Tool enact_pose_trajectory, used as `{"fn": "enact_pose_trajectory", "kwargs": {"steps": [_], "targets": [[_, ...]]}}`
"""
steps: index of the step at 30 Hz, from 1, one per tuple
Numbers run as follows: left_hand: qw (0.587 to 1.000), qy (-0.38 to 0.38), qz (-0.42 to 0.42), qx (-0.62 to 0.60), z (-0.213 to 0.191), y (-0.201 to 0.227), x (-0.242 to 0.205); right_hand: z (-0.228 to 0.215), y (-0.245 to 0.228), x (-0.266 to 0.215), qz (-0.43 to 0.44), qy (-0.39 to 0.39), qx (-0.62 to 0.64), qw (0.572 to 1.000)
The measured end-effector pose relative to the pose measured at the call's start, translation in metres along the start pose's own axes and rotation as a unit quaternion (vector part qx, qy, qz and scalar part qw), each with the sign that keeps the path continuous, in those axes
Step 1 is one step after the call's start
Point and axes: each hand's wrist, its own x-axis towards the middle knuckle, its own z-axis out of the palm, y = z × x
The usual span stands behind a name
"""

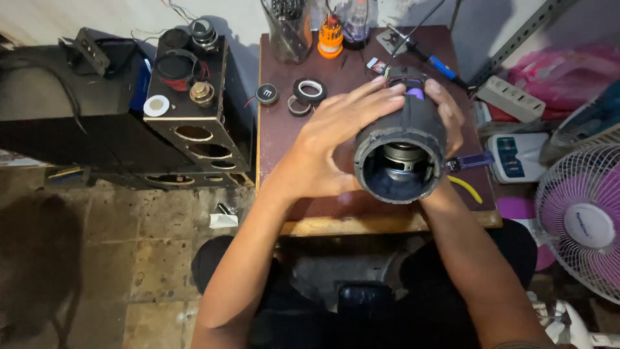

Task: The person assembles a speaker unit by hand, placing a speaker driver into a cylindrical enclosure and connecting wires. They then place the assembled unit on the table and handle a second speaker driver.

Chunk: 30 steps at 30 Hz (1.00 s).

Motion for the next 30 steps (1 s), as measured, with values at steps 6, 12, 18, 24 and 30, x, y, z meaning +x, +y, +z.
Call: {"fn": "enact_pose_trajectory", "kwargs": {"steps": [6,12,18,24,30], "targets": [[1.0,0.003,0.015,0.006,0.002,-0.002,0.002,-0.004,0.013,-0.016,0.035,0.0,0.001,0.999],[1.0,-0.007,0.007,0.015,0.003,-0.003,-0.001,0.0,0.006,-0.011,0.014,0.016,-0.015,1.0],[1.0,-0.009,-0.003,0.017,0.002,0.001,-0.006,0.004,0.005,-0.009,0.0,0.016,0.027,1.0],[1.0,-0.008,-0.007,0.024,0.003,0.003,-0.007,0.007,-0.008,-0.002,0.015,0.017,0.017,1.0],[1.0,-0.008,-0.006,0.016,0.002,0.002,-0.007,0.005,0.005,-0.011,0.005,0.011,0.042,0.999]]}}
